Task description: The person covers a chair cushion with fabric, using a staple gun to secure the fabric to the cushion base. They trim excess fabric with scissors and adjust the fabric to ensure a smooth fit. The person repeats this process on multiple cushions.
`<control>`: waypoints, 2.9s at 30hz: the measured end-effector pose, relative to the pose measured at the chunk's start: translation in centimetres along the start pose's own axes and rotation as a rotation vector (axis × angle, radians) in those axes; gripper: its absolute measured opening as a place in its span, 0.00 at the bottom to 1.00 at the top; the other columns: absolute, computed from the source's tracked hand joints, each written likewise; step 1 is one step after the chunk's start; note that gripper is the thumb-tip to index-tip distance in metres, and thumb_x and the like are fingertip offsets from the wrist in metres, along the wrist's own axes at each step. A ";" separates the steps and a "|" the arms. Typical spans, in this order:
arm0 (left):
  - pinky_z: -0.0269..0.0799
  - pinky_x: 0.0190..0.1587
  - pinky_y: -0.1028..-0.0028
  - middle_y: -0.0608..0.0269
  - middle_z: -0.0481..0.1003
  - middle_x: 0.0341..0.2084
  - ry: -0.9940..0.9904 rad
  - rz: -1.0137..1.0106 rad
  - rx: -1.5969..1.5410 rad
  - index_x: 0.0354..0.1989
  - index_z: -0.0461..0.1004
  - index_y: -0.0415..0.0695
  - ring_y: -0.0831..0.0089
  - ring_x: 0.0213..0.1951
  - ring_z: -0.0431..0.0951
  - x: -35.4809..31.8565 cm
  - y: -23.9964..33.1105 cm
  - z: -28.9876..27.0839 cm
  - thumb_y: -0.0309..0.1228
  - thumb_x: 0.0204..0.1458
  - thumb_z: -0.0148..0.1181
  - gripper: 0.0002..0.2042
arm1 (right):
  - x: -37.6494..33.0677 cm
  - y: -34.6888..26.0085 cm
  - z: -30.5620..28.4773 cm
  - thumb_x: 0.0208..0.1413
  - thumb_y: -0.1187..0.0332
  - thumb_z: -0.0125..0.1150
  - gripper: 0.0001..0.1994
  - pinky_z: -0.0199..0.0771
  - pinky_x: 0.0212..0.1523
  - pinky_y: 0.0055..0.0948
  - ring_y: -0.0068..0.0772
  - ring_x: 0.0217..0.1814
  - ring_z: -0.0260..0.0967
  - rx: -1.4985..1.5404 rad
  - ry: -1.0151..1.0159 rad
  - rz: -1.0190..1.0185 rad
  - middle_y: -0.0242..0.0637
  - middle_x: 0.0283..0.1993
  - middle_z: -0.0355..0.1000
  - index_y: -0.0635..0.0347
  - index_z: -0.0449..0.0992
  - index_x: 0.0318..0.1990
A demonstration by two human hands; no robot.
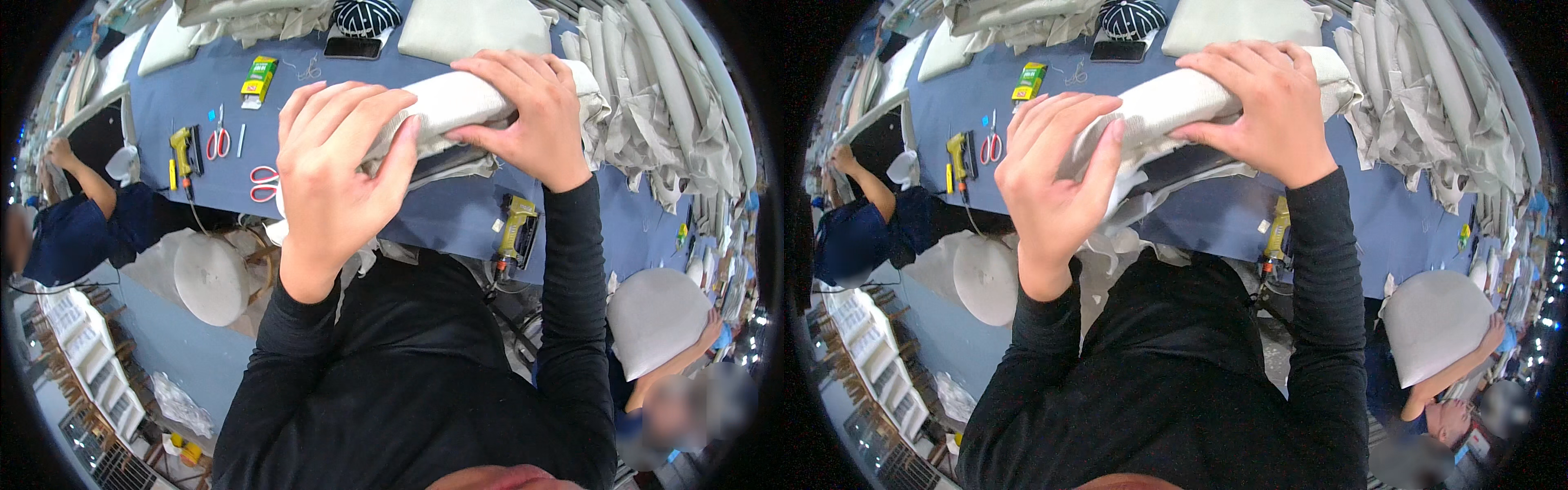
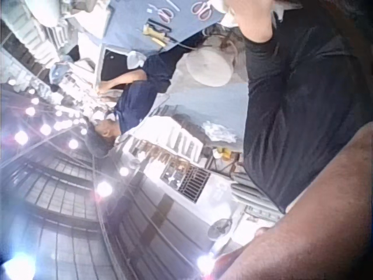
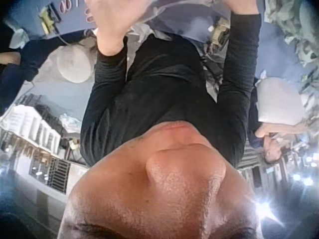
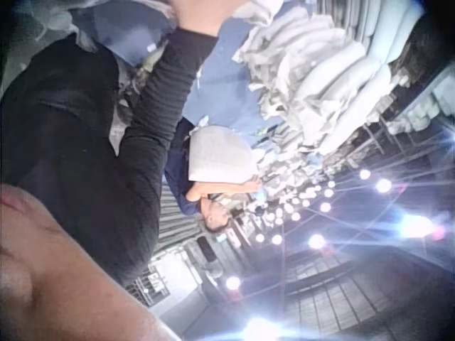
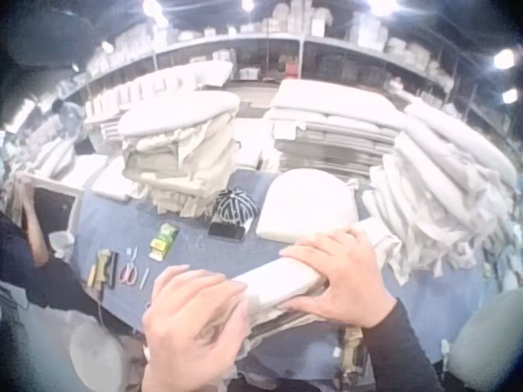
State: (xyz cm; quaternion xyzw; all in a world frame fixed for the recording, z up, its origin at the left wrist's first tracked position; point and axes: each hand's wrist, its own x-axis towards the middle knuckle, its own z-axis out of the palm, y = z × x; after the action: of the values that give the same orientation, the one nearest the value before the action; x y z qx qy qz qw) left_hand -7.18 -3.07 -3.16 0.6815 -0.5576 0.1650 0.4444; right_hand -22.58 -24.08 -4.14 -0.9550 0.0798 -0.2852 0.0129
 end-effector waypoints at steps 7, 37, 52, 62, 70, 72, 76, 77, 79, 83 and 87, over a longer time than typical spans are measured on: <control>0.66 0.69 0.55 0.63 0.85 0.48 -0.008 -0.057 0.176 0.50 0.86 0.48 0.60 0.54 0.84 -0.8 -0.7 3.2 0.32 0.53 0.72 0.15 | 1.6 1.9 1.7 0.44 0.37 0.80 0.35 0.65 0.66 0.43 0.36 0.63 0.78 0.010 0.011 -0.039 0.29 0.59 0.84 0.42 0.86 0.59; 0.68 0.56 0.56 0.68 0.88 0.44 -0.008 -0.122 0.429 0.51 0.89 0.57 0.64 0.51 0.85 3.5 -7.1 8.8 0.64 0.51 0.73 0.28 | 4.1 7.1 5.7 0.57 0.42 0.72 0.32 0.60 0.71 0.54 0.35 0.70 0.74 0.078 -0.078 -0.017 0.29 0.67 0.80 0.30 0.78 0.70; 0.76 0.62 0.57 0.59 0.85 0.54 -0.226 -0.015 0.213 0.62 0.82 0.55 0.54 0.58 0.83 3.6 -10.5 6.4 0.50 0.55 0.75 0.28 | 4.4 6.6 6.0 0.57 0.38 0.71 0.34 0.57 0.76 0.61 0.41 0.72 0.73 0.042 -0.098 0.006 0.29 0.68 0.79 0.29 0.77 0.71; 0.75 0.62 0.56 0.66 0.87 0.48 -0.174 -0.125 0.376 0.58 0.83 0.59 0.59 0.55 0.83 3.5 -8.2 7.3 0.59 0.49 0.76 0.30 | 4.3 6.6 5.9 0.57 0.40 0.72 0.33 0.58 0.75 0.60 0.41 0.71 0.74 0.049 -0.093 0.006 0.30 0.68 0.79 0.30 0.78 0.70; 0.74 0.61 0.57 0.72 0.83 0.57 -0.101 0.076 0.337 0.62 0.82 0.63 0.61 0.56 0.83 3.0 -9.7 7.0 0.56 0.50 0.75 0.30 | 4.5 5.5 5.8 0.48 0.33 0.75 0.39 0.61 0.71 0.57 0.41 0.68 0.75 -0.009 -0.005 -0.044 0.30 0.66 0.79 0.29 0.78 0.69; 0.74 0.61 0.58 0.73 0.83 0.57 -0.066 0.137 0.331 0.63 0.83 0.64 0.62 0.56 0.83 2.8 -10.0 7.0 0.54 0.51 0.75 0.29 | 4.4 5.3 5.8 0.44 0.30 0.76 0.42 0.62 0.69 0.56 0.40 0.66 0.76 -0.029 0.040 -0.072 0.29 0.65 0.79 0.28 0.79 0.69; 0.76 0.57 0.62 0.73 0.85 0.52 -0.027 0.128 0.305 0.57 0.86 0.63 0.65 0.53 0.84 2.7 -9.7 7.5 0.52 0.54 0.74 0.22 | 4.1 4.8 6.2 0.42 0.29 0.76 0.42 0.64 0.66 0.55 0.38 0.63 0.77 -0.090 0.077 -0.075 0.26 0.62 0.80 0.29 0.80 0.67; 0.76 0.56 0.62 0.72 0.86 0.51 -0.046 0.107 0.306 0.55 0.87 0.61 0.64 0.52 0.84 3.2 -8.8 7.3 0.50 0.54 0.74 0.21 | 4.1 4.9 6.5 0.42 0.29 0.77 0.42 0.64 0.65 0.55 0.37 0.63 0.77 -0.097 0.085 -0.066 0.26 0.62 0.80 0.29 0.81 0.67; 0.70 0.52 0.57 0.67 0.81 0.41 -0.104 -0.014 0.145 0.53 0.85 0.55 0.58 0.47 0.80 4.1 -7.0 5.9 0.37 0.50 0.77 0.19 | 4.2 4.1 6.0 0.46 0.35 0.79 0.36 0.67 0.67 0.49 0.38 0.64 0.78 -0.124 0.086 -0.031 0.26 0.61 0.82 0.34 0.84 0.63; 0.70 0.49 0.57 0.66 0.80 0.39 -0.059 0.005 0.175 0.50 0.84 0.55 0.57 0.45 0.80 4.4 -6.7 6.2 0.37 0.51 0.76 0.17 | 4.8 3.0 5.0 0.48 0.47 0.81 0.30 0.65 0.65 0.51 0.47 0.60 0.78 0.005 0.086 0.043 0.40 0.57 0.83 0.44 0.86 0.59; 0.70 0.48 0.57 0.66 0.80 0.38 -0.068 0.030 0.187 0.49 0.84 0.55 0.57 0.43 0.80 4.3 -6.7 6.2 0.36 0.52 0.75 0.15 | 4.5 3.3 5.1 0.49 0.48 0.80 0.30 0.65 0.66 0.53 0.46 0.61 0.77 -0.004 0.085 0.076 0.40 0.57 0.82 0.45 0.86 0.60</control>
State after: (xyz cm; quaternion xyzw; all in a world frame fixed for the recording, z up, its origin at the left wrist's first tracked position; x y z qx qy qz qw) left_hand -1.44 -10.76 -6.29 0.7167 -0.5646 0.1999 0.3571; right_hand -16.57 -28.16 -6.20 -0.9384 0.1169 -0.3246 0.0182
